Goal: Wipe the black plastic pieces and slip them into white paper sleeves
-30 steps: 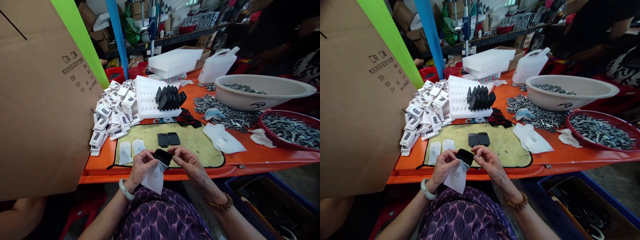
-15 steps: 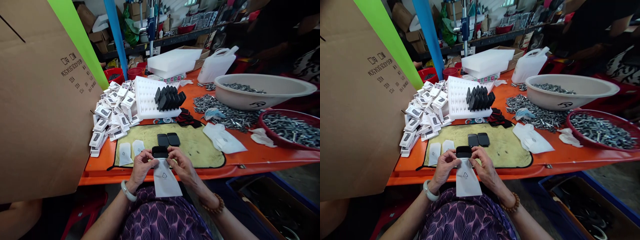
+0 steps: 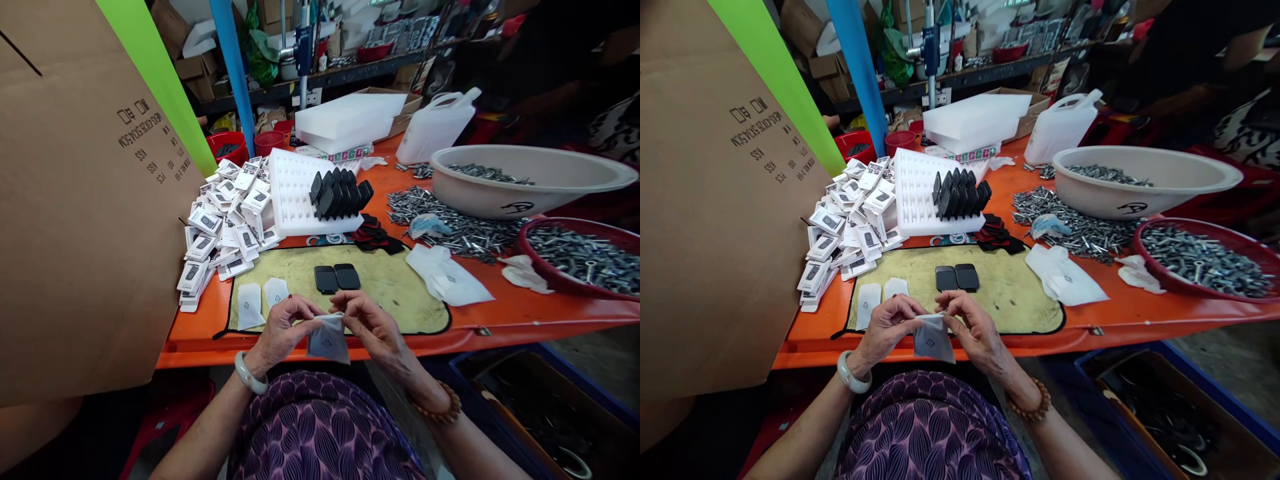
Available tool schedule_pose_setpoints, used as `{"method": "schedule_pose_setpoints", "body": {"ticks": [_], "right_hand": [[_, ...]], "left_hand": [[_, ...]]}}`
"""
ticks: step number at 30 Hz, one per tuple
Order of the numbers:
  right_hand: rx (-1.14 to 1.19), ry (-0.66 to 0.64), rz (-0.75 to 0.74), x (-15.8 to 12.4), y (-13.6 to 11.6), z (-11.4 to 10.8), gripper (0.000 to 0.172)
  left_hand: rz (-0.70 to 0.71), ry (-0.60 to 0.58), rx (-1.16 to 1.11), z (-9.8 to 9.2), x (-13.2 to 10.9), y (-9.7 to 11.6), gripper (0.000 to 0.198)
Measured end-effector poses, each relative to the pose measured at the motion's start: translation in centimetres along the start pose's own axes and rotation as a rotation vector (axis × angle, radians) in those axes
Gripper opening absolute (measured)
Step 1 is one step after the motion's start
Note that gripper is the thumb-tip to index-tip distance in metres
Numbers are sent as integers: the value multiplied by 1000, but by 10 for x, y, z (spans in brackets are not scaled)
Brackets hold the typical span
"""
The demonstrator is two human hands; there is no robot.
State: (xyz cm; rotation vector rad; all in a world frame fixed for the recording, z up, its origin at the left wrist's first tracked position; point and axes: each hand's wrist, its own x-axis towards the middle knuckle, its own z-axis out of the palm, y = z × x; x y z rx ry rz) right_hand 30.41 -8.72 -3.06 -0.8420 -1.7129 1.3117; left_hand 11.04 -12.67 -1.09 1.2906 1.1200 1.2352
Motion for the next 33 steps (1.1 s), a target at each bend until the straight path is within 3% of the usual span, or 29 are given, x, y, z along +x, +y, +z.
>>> {"method": "schedule_pose_setpoints", "body": {"ticks": [6, 8, 12, 14, 16, 19, 21, 25, 29, 31, 33], "right_hand": [[49, 74, 106, 10, 19, 11, 21], [53, 45, 129, 16, 32, 17, 20], [142, -50, 212, 28, 62, 29, 36], [198, 10, 277, 35, 78, 33, 35], [193, 100, 337, 44, 93, 36, 35], [76, 182, 377, 58, 109, 40, 30], [-51, 217, 361, 65, 115, 44, 22], [-331, 218, 211, 69, 117, 61, 12], [-423, 168, 105, 63, 110, 72, 15], [-509, 197, 40, 59, 104, 61, 18], [-612, 264, -10, 56, 98, 33, 19]], "left_hand": [[-82, 189, -125, 8, 5, -19, 27], [-123, 272, -209, 8, 10, -31, 28], [-257, 350, -258, 1, 22, -56, 31], [-246, 337, -74, -5, 28, -66, 23], [-183, 293, 257, -13, 31, -73, 14], [-108, 125, 813, -26, 29, -83, 10], [-93, -14, 1038, -35, 23, -90, 10], [-27, -188, 1079, -52, 10, -99, 17], [43, -123, 978, -61, 5, -105, 26], [62, -57, 946, -60, 5, -107, 28], [89, 6, 923, -57, 6, -107, 25]]}}
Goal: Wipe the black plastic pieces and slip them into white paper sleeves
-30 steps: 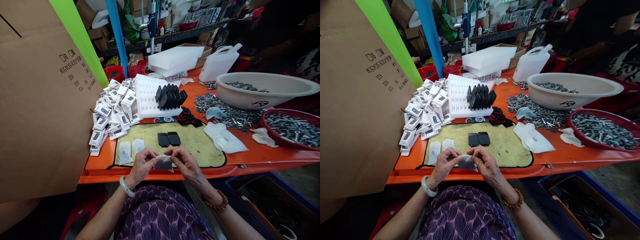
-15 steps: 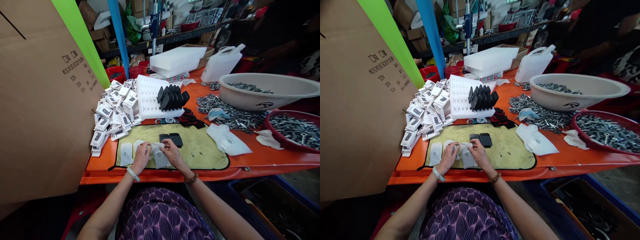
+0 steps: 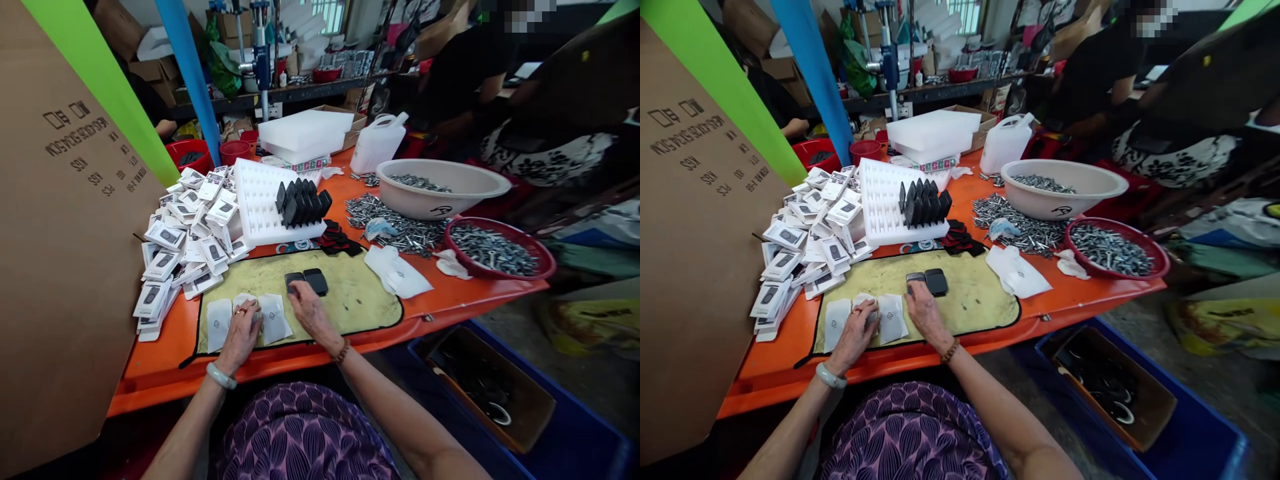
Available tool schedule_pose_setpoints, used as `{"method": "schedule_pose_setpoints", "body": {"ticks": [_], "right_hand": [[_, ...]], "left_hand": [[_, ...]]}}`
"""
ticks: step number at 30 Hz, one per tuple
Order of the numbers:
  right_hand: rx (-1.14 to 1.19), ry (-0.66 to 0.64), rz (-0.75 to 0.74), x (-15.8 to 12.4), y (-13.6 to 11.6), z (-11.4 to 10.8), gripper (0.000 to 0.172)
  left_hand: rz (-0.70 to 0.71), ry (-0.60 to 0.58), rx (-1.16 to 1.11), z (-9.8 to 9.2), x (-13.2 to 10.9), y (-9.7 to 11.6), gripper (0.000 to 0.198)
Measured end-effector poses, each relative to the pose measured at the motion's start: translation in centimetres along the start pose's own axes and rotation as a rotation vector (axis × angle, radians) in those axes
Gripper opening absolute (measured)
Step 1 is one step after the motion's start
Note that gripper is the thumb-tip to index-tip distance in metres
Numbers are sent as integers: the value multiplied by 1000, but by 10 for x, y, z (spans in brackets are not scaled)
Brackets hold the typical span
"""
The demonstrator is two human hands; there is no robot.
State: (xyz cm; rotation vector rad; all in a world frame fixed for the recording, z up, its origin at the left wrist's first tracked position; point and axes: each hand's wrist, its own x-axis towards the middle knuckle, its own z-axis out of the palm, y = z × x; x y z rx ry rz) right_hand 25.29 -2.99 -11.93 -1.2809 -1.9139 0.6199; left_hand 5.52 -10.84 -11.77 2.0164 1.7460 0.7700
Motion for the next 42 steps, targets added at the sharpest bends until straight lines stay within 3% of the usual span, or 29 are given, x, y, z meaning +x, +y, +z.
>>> {"method": "schedule_pose_setpoints", "body": {"ticks": [3, 6, 8, 12, 16, 20, 23, 27, 30, 33, 36, 39, 42], "right_hand": [[-247, 151, 55, 6, 38, -58, 21], [-630, 335, 219, 5, 92, -117, 26], [-764, 389, 301, 2, 128, -144, 29], [-815, 371, 349, -4, 175, -164, 29], [-771, 414, 357, 2, 185, -161, 24], [-682, 498, 298, 3, 156, -157, 18], [-571, 580, 204, -8, 101, -144, 18], [-392, 474, 49, -36, 9, -107, 20], [-288, 382, -40, -54, -38, -77, 18], [-150, 271, -92, -62, -55, -58, 14], [98, 168, -17, -55, -56, -57, 9], [364, 80, 160, -39, -53, -66, 34], [588, -180, 311, -25, -51, -74, 39]], "left_hand": [[9, 65, -39, 1, 1, 9, 21], [12, 81, -81, 0, 2, 23, 19], [18, 92, -99, 0, 3, 34, 17], [41, 94, -127, 2, 4, 54, 16], [33, 61, -177, 2, 3, 66, 17], [-39, 30, -286, 0, 2, 75, 16], [-185, -48, -506, 2, 3, 88, 19], [-404, -195, -972, 9, 11, 114, 53], [-450, -146, -1190, 11, 18, 127, 69], [-473, -10, -1165, 8, 22, 128, 62], [-493, 45, -1115, 0, 22, 117, 44], [-482, -67, -1140, -6, 18, 107, 45], [-469, -169, -1084, -9, 13, 103, 50]]}}
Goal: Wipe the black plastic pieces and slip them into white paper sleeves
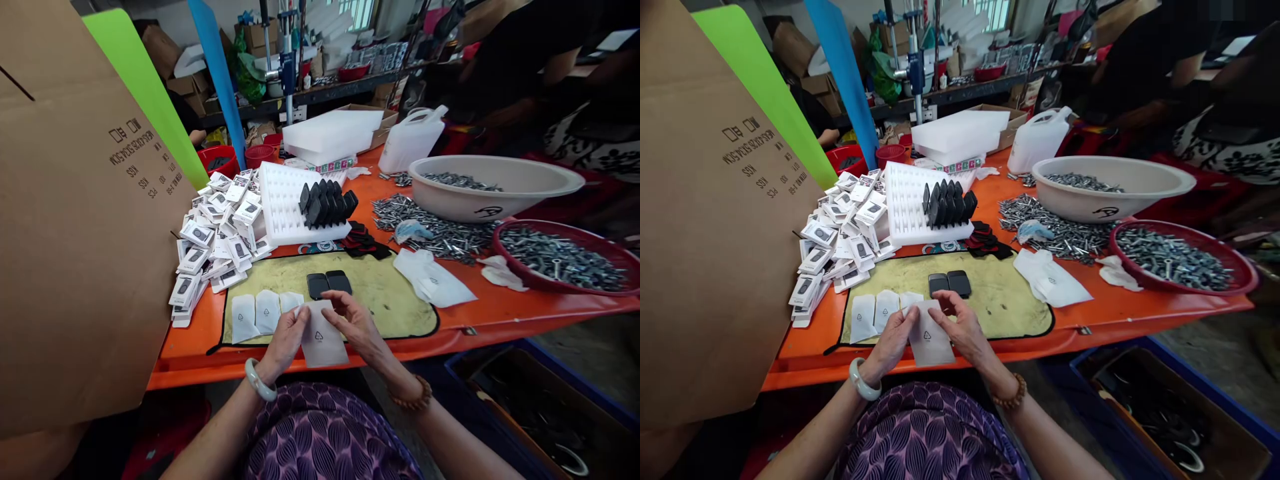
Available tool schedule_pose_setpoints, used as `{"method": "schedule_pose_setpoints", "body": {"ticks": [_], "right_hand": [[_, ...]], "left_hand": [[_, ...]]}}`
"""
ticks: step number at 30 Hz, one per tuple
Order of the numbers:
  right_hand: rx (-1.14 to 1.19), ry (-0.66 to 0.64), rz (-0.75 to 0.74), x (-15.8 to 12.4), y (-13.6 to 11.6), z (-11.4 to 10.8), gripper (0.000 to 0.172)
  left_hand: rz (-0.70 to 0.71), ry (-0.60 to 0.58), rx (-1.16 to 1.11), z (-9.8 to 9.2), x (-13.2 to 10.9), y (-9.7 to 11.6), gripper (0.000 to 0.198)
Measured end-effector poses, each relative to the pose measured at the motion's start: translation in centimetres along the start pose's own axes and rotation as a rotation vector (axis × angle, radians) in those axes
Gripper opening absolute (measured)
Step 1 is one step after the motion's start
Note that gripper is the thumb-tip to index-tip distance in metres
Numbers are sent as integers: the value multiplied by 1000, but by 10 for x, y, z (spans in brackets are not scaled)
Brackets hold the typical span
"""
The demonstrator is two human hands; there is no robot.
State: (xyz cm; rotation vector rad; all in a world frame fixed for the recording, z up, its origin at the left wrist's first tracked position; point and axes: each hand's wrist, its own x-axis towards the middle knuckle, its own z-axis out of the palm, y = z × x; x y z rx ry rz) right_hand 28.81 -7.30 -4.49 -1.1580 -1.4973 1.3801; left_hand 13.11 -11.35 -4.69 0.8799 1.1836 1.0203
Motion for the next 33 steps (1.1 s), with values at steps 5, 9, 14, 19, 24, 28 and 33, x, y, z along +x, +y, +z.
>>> {"method": "schedule_pose_setpoints", "body": {"ticks": [5, 9, 14, 19, 24, 28, 33], "right_hand": [[69, -110, 52, 1, 2, 2, 38], [65, -129, 89, -9, 9, 7, 46], [73, -59, 107, -20, 18, 9, 50], [182, -123, 192, -24, 29, 3, 49], [-168, -348, -7, 13, 43, -20, 44], [-733, -214, -282, 69, 55, -37, 24], [-1112, -363, -271, 117, 56, -32, 51]], "left_hand": [[12, -25, 227, -1, -4, 2, 54], [71, 122, 20, 5, -6, 5, 41], [-52, 105, -347, 15, -11, 1, 44], [-192, -104, -315, 6, -12, -4, 49], [-17, -150, 387, -21, -7, 4, 25], [138, -87, 828, -27, -5, 10, 13], [128, -129, 946, -20, -6, 10, 6]]}}
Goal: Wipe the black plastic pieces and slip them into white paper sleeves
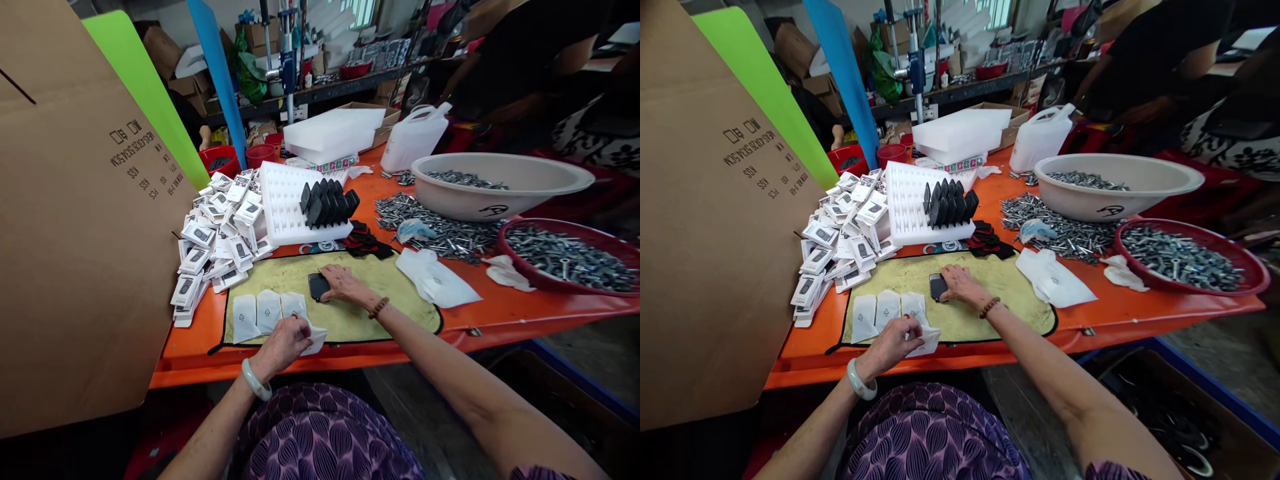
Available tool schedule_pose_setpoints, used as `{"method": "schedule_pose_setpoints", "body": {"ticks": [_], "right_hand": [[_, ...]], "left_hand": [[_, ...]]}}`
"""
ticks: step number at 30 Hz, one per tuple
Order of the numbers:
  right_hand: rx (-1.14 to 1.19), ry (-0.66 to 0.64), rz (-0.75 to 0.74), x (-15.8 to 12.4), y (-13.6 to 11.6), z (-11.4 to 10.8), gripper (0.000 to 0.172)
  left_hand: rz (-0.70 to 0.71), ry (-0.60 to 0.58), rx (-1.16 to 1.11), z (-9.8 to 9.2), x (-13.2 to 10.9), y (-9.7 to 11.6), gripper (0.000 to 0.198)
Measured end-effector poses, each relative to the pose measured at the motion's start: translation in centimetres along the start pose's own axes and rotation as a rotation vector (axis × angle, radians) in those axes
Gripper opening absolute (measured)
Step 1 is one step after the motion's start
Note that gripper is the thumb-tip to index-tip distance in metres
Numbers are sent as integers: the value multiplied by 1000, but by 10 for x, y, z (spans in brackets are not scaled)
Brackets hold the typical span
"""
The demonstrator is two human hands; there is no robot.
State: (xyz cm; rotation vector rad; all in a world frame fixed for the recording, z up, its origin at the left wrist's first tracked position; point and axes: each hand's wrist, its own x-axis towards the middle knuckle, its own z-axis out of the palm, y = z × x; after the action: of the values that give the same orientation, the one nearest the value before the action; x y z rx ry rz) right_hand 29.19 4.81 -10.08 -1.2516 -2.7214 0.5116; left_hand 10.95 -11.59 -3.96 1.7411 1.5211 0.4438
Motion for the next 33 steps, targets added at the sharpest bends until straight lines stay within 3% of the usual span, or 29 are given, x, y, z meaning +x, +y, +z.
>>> {"method": "schedule_pose_setpoints", "body": {"ticks": [4, 10, 14, 17, 20, 24, 28, 30, 33], "right_hand": [[-47, -122, -34, 15, -7, -5, 55], [200, -8, -83, 0, -16, -4, 43], [682, 109, 62, -23, -20, -7, 33], [1134, 176, 133, -42, -31, -11, 41], [1339, 214, 126, -57, -46, -12, 45], [1314, 108, 70, -72, -59, -19, 44], [1042, -26, -91, -80, -65, -34, 37], [936, -12, -141, -83, -68, -41, 39], [941, 123, -104, -90, -72, -44, 47]], "left_hand": [[20, -3, 4, 2, 1, -3, 7], [73, 42, -59, 3, 4, -18, 17], [43, 50, -61, 3, 5, -19, 13], [65, 57, -115, 1, 5, -12, 12], [115, 93, -165, -1, 3, -1, 10], [130, 172, -204, -4, -1, 12, 10], [68, 190, -309, 3, -5, 15, 9], [44, 226, -409, 8, -6, 15, 10], [27, 317, -604, 14, -7, 18, 16]]}}
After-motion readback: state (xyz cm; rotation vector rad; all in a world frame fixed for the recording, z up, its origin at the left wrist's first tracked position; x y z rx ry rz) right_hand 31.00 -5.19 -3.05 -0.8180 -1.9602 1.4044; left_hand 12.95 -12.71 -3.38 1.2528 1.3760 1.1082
